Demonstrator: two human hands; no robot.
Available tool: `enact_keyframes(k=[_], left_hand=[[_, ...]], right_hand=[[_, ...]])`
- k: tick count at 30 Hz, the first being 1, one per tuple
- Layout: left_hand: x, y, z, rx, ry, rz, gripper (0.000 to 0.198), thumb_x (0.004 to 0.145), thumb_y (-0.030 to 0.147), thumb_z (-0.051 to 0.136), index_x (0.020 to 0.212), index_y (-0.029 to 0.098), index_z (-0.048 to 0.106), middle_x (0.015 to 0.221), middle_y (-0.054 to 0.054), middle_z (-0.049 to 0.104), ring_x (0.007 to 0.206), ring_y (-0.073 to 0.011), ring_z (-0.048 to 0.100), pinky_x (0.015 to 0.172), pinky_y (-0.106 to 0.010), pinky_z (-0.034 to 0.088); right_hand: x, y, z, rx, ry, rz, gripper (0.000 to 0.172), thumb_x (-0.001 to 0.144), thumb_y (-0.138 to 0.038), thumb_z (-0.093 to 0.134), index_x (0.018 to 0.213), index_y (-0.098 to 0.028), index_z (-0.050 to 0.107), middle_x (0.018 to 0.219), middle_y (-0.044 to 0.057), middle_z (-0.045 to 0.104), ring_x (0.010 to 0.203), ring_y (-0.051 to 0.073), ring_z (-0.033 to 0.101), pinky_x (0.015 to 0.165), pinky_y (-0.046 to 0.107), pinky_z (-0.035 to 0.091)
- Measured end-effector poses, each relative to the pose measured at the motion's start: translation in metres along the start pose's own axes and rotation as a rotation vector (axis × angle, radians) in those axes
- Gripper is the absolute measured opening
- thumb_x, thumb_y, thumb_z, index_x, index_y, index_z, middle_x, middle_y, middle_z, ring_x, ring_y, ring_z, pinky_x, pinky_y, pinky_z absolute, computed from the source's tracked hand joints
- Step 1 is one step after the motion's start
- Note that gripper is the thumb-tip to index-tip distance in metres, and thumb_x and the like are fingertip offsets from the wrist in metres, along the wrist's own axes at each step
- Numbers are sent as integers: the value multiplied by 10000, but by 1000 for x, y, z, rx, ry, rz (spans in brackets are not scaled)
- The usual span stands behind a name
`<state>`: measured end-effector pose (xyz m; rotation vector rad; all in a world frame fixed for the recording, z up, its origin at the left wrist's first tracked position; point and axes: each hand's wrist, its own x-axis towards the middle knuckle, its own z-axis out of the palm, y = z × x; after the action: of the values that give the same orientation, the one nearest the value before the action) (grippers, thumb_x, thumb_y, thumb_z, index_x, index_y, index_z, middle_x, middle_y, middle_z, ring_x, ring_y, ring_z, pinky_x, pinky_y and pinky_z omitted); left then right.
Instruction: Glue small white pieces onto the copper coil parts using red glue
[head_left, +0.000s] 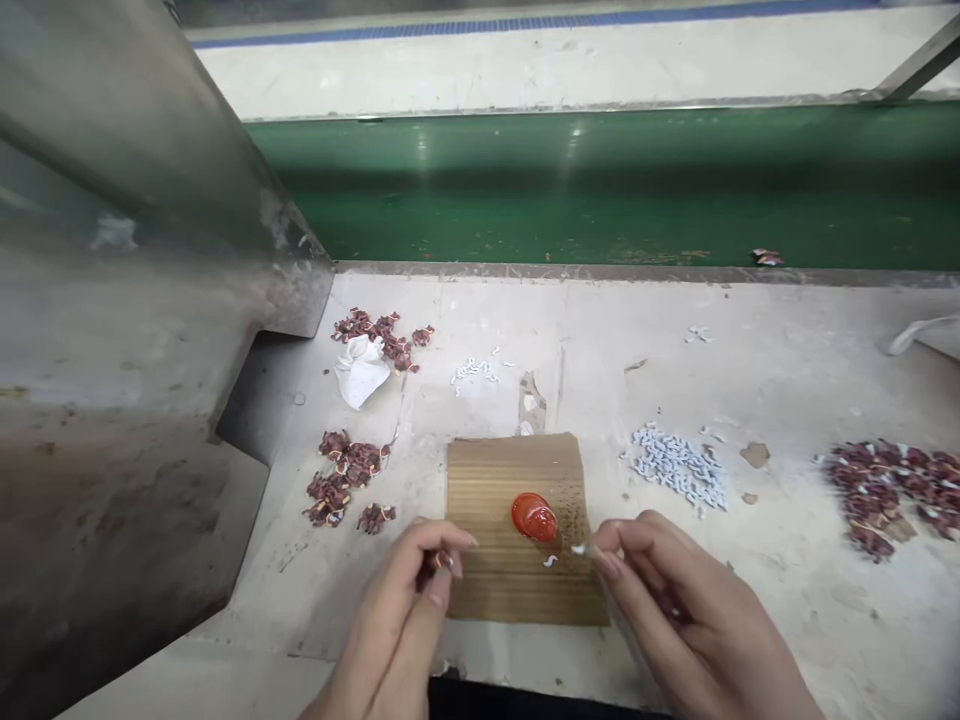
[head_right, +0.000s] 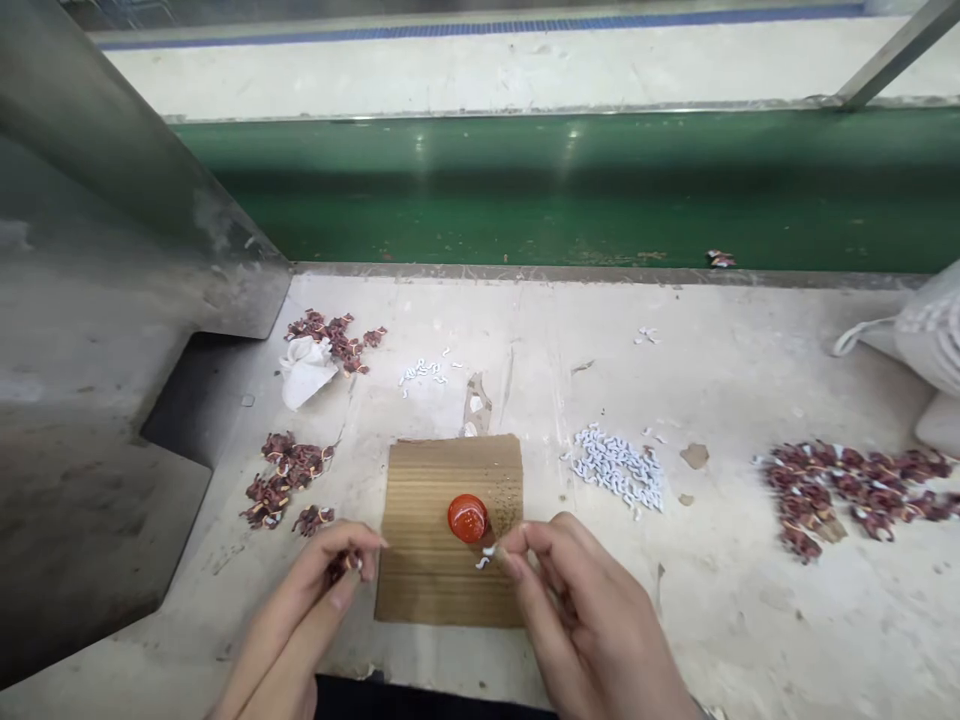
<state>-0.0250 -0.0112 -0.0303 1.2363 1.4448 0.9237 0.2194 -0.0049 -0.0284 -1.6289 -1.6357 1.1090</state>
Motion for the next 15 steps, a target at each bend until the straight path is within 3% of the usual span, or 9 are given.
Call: enact_keyframes(k=[4,7,11,15], left_hand=[[7,-9,-22,116,-83,-5,248,1030,257,636,1148,336,838,1220,-48,809,1167,-236,750,1015,-301,608],[9,-12,-28,82,-10,19,212,940,196,746,1013,349,873,1179,-30,823,1082,-217,794,916,-250,655],[7,-10,-27,-90,49,-4,183,846,132,830,891,302,882,948,-25,861,886,-203,830,782,-229,687],[10,-4,-27,-257,81,-67,282,761,67,906,924,297,890,889,-15,889,847,-194,847,795,-215,688]], right_hand=[[20,6,-10,-411,-65,-262,216,1125,-324,451,1016,-265,628,829,0,628,603,171,668,528,293,501],[26,4,-6,-546,-112,-333,253,1142,-327,397,999,-264,596,798,-5,604,530,181,658,462,310,460],[26,1,-3,-596,-108,-400,233,1144,-326,393,1051,-255,594,804,1,593,529,189,655,475,322,452],[25,-2,-12,-543,-142,-326,188,1113,-306,482,1016,-238,629,813,21,613,584,185,664,537,313,485]])
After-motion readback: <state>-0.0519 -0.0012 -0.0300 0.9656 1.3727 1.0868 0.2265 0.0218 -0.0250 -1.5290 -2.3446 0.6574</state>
